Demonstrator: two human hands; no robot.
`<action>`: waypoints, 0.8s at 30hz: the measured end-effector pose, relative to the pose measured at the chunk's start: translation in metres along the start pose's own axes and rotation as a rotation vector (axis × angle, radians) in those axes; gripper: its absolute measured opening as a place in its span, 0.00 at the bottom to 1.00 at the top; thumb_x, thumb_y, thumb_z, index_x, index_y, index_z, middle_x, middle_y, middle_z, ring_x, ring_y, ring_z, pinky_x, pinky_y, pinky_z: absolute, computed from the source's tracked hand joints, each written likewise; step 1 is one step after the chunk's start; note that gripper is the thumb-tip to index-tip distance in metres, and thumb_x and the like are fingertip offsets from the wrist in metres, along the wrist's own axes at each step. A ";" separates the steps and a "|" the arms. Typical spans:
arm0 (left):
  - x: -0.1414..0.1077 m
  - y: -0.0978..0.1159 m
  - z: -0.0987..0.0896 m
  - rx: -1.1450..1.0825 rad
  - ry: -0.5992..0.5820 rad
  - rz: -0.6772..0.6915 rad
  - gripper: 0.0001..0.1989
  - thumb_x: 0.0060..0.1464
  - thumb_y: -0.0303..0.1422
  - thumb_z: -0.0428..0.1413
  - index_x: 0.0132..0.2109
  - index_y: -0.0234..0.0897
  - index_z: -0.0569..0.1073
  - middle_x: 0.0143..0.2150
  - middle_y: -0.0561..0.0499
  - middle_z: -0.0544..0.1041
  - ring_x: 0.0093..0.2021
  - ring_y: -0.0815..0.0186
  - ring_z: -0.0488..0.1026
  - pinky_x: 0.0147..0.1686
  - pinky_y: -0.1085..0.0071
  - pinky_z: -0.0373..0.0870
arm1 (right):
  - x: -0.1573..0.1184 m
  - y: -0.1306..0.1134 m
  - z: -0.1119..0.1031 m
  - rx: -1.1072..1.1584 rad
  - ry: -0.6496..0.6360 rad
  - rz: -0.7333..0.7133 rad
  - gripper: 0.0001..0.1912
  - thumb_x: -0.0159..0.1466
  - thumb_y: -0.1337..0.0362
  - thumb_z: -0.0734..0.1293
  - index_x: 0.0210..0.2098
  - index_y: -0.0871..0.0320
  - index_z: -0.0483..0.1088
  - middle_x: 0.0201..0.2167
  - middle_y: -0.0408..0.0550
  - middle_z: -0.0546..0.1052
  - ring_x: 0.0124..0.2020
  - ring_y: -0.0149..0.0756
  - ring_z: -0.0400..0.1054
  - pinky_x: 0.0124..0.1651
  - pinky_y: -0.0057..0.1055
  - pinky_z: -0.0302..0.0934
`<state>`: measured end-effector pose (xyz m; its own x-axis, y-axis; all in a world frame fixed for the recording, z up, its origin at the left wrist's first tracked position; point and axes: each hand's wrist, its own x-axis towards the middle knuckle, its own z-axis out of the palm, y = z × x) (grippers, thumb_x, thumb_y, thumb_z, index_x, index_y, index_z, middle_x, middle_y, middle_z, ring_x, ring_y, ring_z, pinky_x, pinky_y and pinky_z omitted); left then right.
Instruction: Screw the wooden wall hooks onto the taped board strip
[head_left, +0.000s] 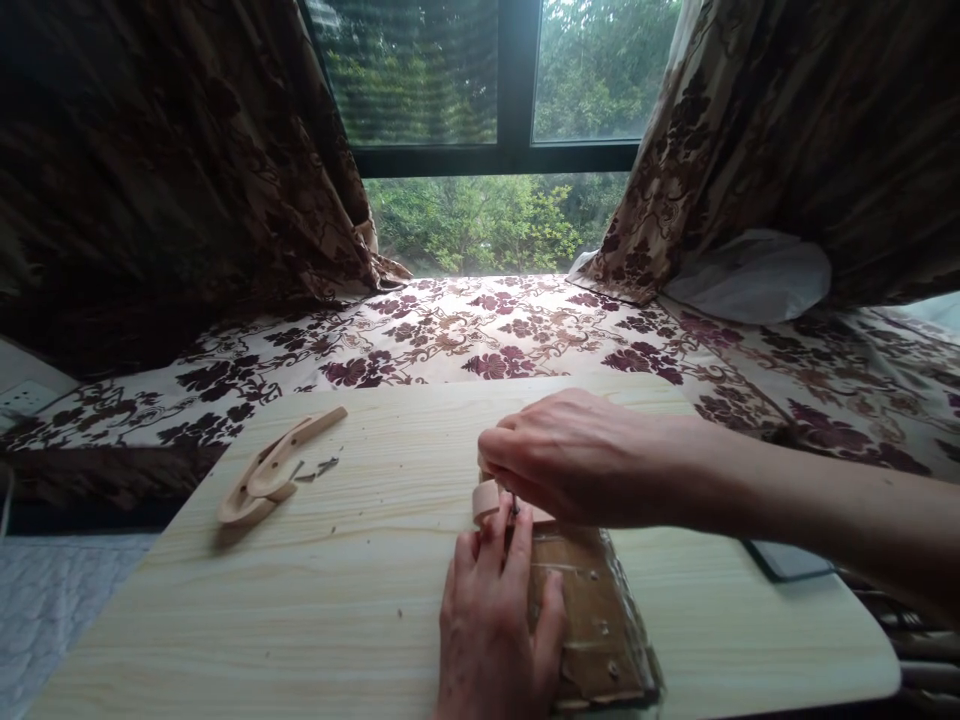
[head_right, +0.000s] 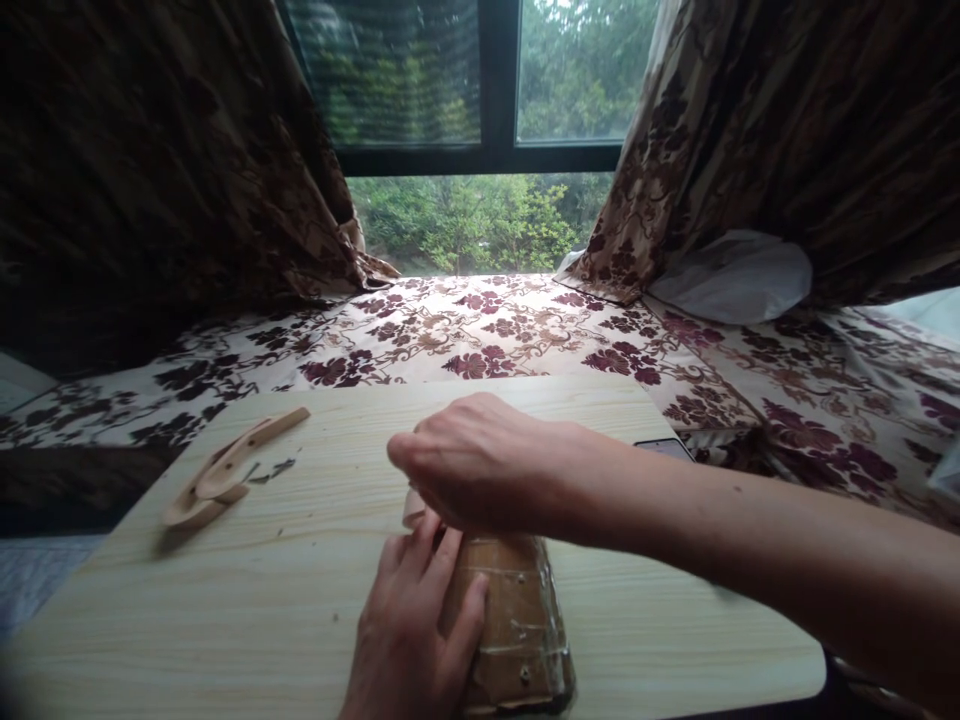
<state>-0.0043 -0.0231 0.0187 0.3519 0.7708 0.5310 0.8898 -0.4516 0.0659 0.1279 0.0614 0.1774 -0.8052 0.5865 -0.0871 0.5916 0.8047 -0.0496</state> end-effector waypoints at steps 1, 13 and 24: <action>0.000 0.001 0.000 -0.004 0.011 -0.004 0.25 0.54 0.33 0.50 0.58 0.30 0.62 0.56 0.41 0.68 0.53 0.56 0.64 0.47 0.59 0.72 | 0.000 0.000 0.000 -0.007 0.001 0.006 0.09 0.66 0.67 0.58 0.29 0.60 0.64 0.20 0.42 0.65 0.19 0.26 0.45 0.22 0.31 0.40; -0.004 -0.001 0.003 -0.022 0.007 -0.019 0.22 0.54 0.34 0.51 0.56 0.32 0.64 0.53 0.42 0.69 0.52 0.55 0.63 0.44 0.59 0.73 | 0.004 0.002 0.004 -0.030 0.044 -0.174 0.05 0.63 0.71 0.60 0.31 0.61 0.64 0.24 0.44 0.69 0.22 0.28 0.51 0.25 0.30 0.45; -0.001 0.000 0.001 -0.032 0.022 -0.017 0.25 0.54 0.34 0.50 0.58 0.30 0.62 0.56 0.41 0.68 0.52 0.55 0.63 0.45 0.58 0.73 | -0.002 0.004 -0.003 -0.025 0.001 -0.026 0.05 0.63 0.66 0.60 0.34 0.60 0.67 0.23 0.43 0.69 0.21 0.28 0.50 0.24 0.30 0.43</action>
<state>-0.0041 -0.0233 0.0169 0.3301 0.7688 0.5476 0.8856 -0.4531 0.1023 0.1315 0.0638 0.1805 -0.8205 0.5653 -0.0850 0.5691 0.8218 -0.0274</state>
